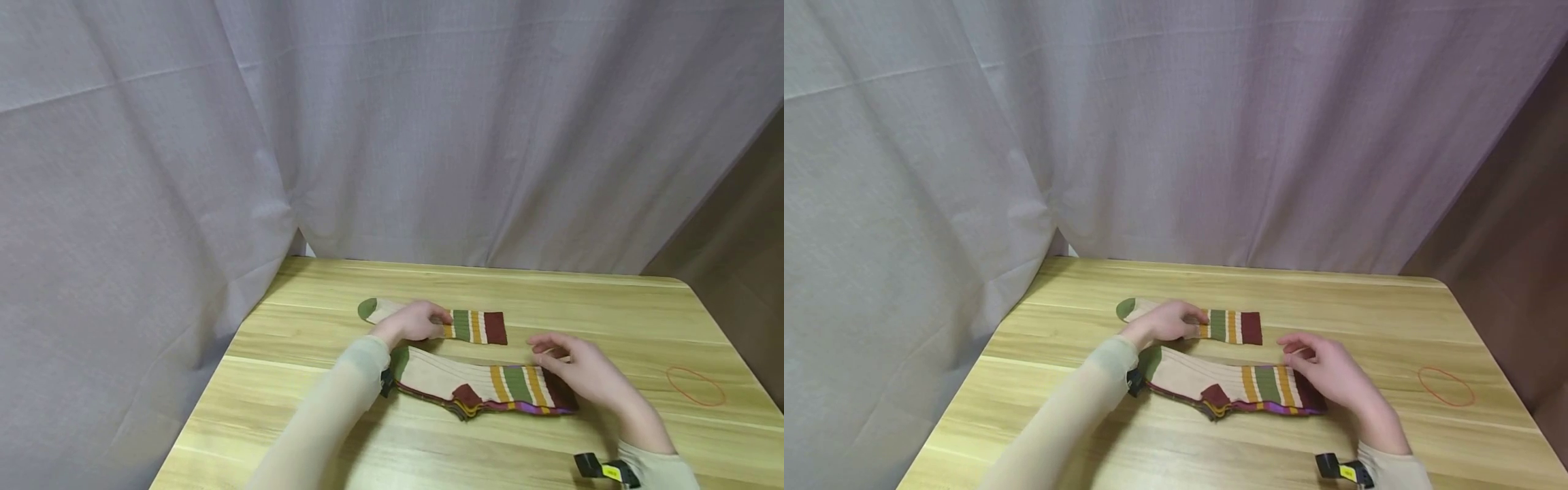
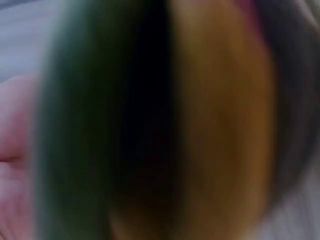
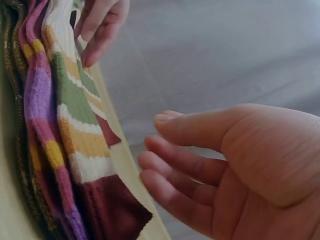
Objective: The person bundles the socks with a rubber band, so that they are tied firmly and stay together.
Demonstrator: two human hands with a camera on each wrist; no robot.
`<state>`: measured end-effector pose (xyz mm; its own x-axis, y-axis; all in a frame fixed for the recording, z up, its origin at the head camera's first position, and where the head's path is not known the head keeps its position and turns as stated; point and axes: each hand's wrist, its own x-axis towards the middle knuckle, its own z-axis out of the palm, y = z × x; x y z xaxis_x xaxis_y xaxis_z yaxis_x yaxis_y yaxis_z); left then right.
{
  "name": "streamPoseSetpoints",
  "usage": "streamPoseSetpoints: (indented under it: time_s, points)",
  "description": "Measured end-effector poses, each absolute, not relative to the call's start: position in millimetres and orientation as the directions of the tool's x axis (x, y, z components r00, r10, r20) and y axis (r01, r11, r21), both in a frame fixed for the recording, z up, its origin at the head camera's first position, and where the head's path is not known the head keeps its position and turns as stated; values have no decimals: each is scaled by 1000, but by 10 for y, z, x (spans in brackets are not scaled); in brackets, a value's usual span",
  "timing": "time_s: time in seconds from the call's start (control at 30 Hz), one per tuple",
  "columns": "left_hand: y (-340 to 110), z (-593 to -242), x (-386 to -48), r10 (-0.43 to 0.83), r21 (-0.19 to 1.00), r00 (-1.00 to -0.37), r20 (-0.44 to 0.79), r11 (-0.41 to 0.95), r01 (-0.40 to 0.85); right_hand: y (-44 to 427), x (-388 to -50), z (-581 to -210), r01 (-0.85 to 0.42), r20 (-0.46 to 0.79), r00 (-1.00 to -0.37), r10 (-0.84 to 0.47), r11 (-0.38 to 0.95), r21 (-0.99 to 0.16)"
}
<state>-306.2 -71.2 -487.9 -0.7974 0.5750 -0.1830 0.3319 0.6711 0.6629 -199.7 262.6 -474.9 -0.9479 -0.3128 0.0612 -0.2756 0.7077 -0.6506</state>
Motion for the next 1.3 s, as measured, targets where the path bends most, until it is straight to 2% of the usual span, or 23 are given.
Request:
streamPoseSetpoints:
  time_s: [0.2, 0.4, 0.67, 0.9, 1.03, 1.13, 1.3]
  points:
    - [-517, -4847, -3015, 616, 639, -758, -215, 676, 368, 2617, -2047, -4767, -261, 103, -960, -260, 702, -663]
    - [-267, -4840, -2945, 661, 658, -724, -198, 637, 401, 2669, -2118, -4866, -230, 65, -964, -256, 693, -683]
    - [-53, -4894, -2823, 674, 687, -717, -176, 606, 401, 2810, -2164, -5051, -178, 37, -977, -210, 708, -683]
    - [-48, -4886, -2798, 700, 711, -692, -176, 577, 403, 2889, -2210, -5166, -183, 20, -974, -227, 725, -664]
    - [-188, -4826, -2812, 722, 762, -674, -155, 522, 383, 2870, -2223, -5182, -141, -22, -978, -206, 741, -656]
    - [-398, -4767, -2856, 698, 817, -705, -123, 475, 328, 2847, -2220, -5183, -114, -52, -979, -197, 740, -663]
    - [-874, -4694, -3004, 575, 819, -817, -29, 483, 311, 2821, -2214, -5181, -100, -61, -980, -188, 737, -669]
